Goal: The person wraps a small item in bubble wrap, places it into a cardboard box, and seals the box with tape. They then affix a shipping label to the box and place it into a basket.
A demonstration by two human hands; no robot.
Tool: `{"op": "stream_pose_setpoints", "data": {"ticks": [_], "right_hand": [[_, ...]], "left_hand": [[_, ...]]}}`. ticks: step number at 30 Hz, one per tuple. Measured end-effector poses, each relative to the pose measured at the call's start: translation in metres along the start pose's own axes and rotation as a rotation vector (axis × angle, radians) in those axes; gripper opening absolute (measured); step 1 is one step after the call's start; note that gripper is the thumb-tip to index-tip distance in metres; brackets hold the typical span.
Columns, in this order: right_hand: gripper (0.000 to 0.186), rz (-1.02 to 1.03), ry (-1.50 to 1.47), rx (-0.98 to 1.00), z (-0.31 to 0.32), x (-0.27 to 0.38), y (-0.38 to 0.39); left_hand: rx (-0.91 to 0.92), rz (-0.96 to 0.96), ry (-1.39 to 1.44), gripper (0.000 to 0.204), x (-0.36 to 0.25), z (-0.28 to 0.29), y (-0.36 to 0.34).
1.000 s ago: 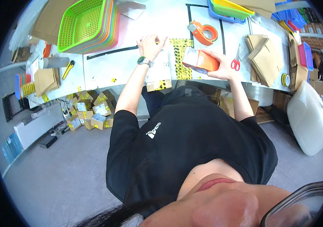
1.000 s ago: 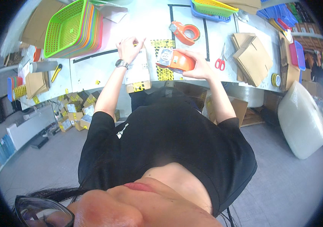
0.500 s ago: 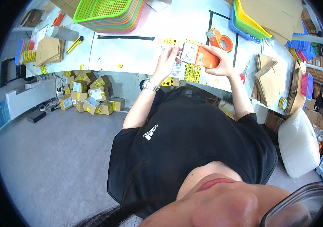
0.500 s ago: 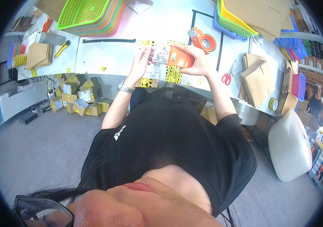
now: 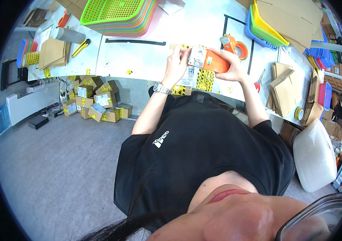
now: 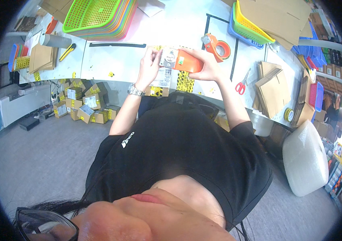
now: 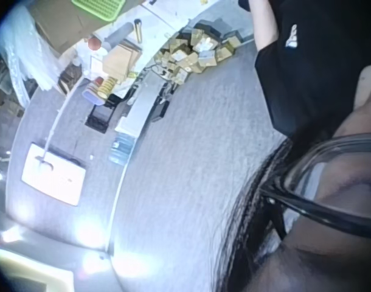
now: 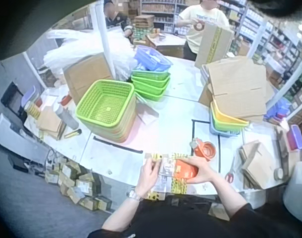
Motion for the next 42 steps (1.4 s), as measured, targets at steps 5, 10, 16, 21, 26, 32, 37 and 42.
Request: {"op": "stream_pose_setpoints", "data": {"ticks": [5, 10, 16, 21, 26, 32, 37, 42], "right_hand": [[0.083, -0.034, 0.01, 0.089, 0.02, 0.003, 0.0], [0.081, -0.098, 0.1, 0.156, 0.047, -0.023, 0.01], [0.083, -0.042, 0.157, 0.146, 0.032, -0.051, 0.005], [0.082, -0.067, 0.123, 0.158, 0.021, -0.057, 0.002], [0.082, -0.102, 0.115, 0.154, 0.013, -0.065, 0.005], [0.081, -0.151, 0.076, 0.175, 0.004, -0.07, 0.004], [0.083, -0.181, 0.081, 0.203, -0.014, -0.087, 0.003], [0.084, -0.218, 0.013, 0.166, -0.022, -0.095, 0.01]], "left_hand": [[-0.114, 0.041, 0.043, 0.021, 0.023, 0.031, -0.012], [-0.068, 0.058, -0.056, 0.023, 0.07, 0.087, -0.03], [-0.152, 0.033, -0.069, 0.026, 0.09, 0.078, -0.038], [-0.172, 0.02, -0.204, 0.034, 0.106, 0.077, -0.041], [-0.188, 0.022, -0.317, 0.041, 0.114, 0.07, -0.043], [-0.155, 0.037, -0.317, 0.043, 0.128, 0.065, -0.046], [-0.168, 0.137, 0.007, 0.037, 0.183, 0.042, -0.04], [-0.24, -0.014, -0.22, 0.04, 0.184, 0.023, -0.026]]}}
Point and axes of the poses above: each hand's wrist, its own y-axis away from the middle knuckle, its own z-axis out of the back of the hand, x = y × z, the point moved 4 cm from there along -y, towards the middle knuckle, and after that the axes turned 14 degrees about -x, right-handed, at the moved point
